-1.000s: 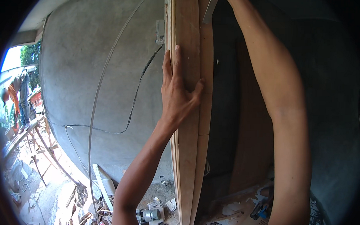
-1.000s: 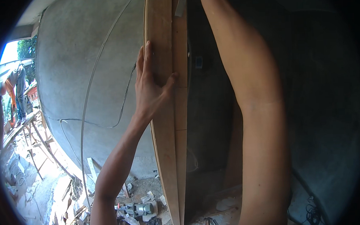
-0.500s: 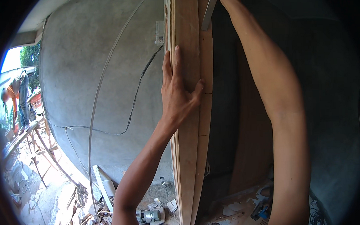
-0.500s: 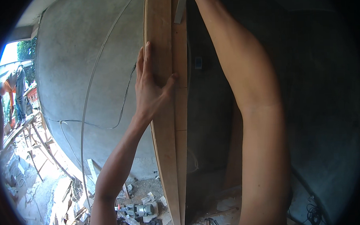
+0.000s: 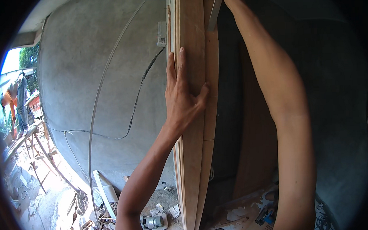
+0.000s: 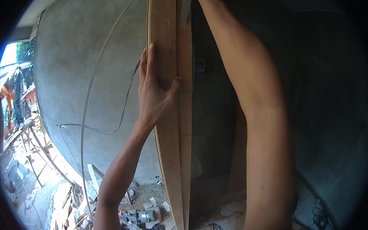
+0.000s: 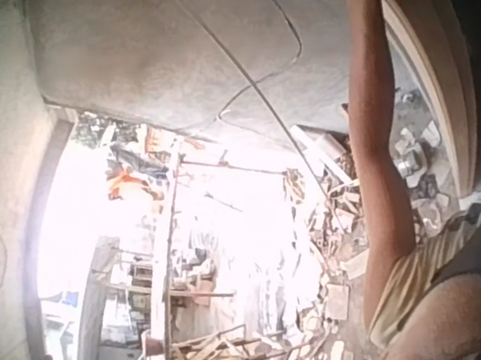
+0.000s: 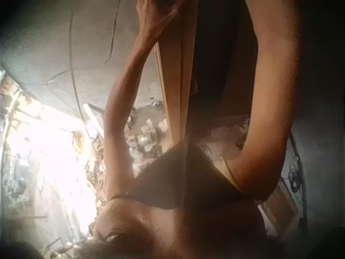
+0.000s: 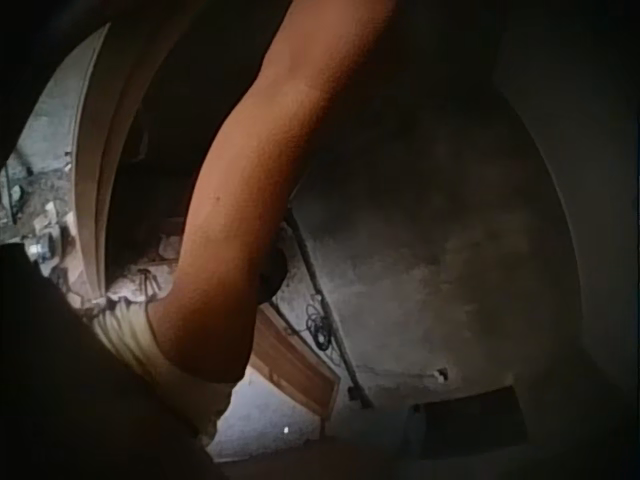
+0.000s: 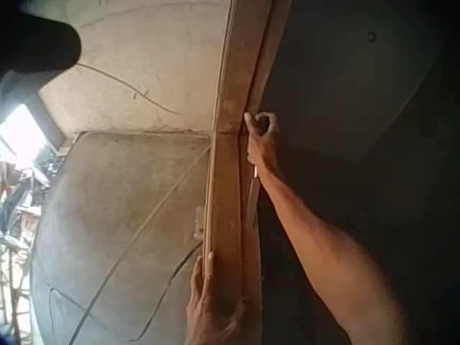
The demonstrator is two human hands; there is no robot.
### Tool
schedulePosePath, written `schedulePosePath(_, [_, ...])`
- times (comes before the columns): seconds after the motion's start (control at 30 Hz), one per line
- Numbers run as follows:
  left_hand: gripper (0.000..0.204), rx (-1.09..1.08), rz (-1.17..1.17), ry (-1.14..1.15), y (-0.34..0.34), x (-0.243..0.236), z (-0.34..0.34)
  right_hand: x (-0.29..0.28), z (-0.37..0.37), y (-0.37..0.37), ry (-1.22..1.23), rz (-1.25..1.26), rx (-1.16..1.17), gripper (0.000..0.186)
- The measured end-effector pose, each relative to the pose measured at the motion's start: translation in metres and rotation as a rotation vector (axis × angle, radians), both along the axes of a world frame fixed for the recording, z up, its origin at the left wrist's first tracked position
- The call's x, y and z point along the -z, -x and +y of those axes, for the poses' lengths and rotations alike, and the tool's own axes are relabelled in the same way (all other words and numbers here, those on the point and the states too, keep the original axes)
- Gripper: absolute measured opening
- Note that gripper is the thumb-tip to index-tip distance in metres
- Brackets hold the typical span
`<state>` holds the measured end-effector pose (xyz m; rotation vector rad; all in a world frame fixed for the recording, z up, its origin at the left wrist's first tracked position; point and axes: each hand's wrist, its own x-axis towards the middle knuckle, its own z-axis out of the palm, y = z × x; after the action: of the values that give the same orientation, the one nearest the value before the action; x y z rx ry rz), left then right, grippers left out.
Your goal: The person aligns a door hinge against a wooden door frame and marks its outline using a chisel. Then, the person chisels the marked section of the door frame using the chisel and a hammer.
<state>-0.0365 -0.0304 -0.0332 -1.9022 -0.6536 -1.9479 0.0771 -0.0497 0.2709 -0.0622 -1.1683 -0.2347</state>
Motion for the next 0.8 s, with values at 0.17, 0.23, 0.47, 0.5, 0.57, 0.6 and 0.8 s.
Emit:
schedulePosePath(0.17, [0.098, 0.0, -0.008, 0.0, -0.001, -0.001, -0.003, -0.007, -0.037, -0.005, -0.034, -0.002, 0.033, 0.037])
schedulePosePath(0.23, [0.098, -0.016, -0.005, -0.02, -0.003, 0.0, -0.004, -0.006, -0.032, -0.006, -0.054, -0.007, 0.006, 0.037])
schedulePosePath(0.47, [0.098, 0.004, 0.001, -0.027, -0.002, 0.0, -0.002, -0.004, -0.047, -0.012, -0.044, 0.026, 0.013, 0.035])
schedulePosePath(0.5, [0.098, 0.03, 0.0, -0.007, -0.004, 0.0, -0.004, 0.002, -0.038, -0.013, -0.042, 0.026, 0.025, 0.035])
schedulePosePath(0.57, [0.098, 0.017, -0.005, 0.014, 0.001, 0.001, -0.003, 0.019, -0.005, -0.002, 0.001, -0.085, -0.034, 0.034])
schedulePosePath(0.6, [0.098, 0.018, -0.002, 0.005, -0.001, 0.001, -0.001, 0.013, -0.01, -0.002, 0.042, -0.017, -0.007, 0.034])
schedulePosePath(0.8, [0.097, 0.004, 0.0, -0.002, -0.003, 0.001, -0.005, 0.003, -0.033, -0.009, 0.014, 0.02, 0.015, 0.035])
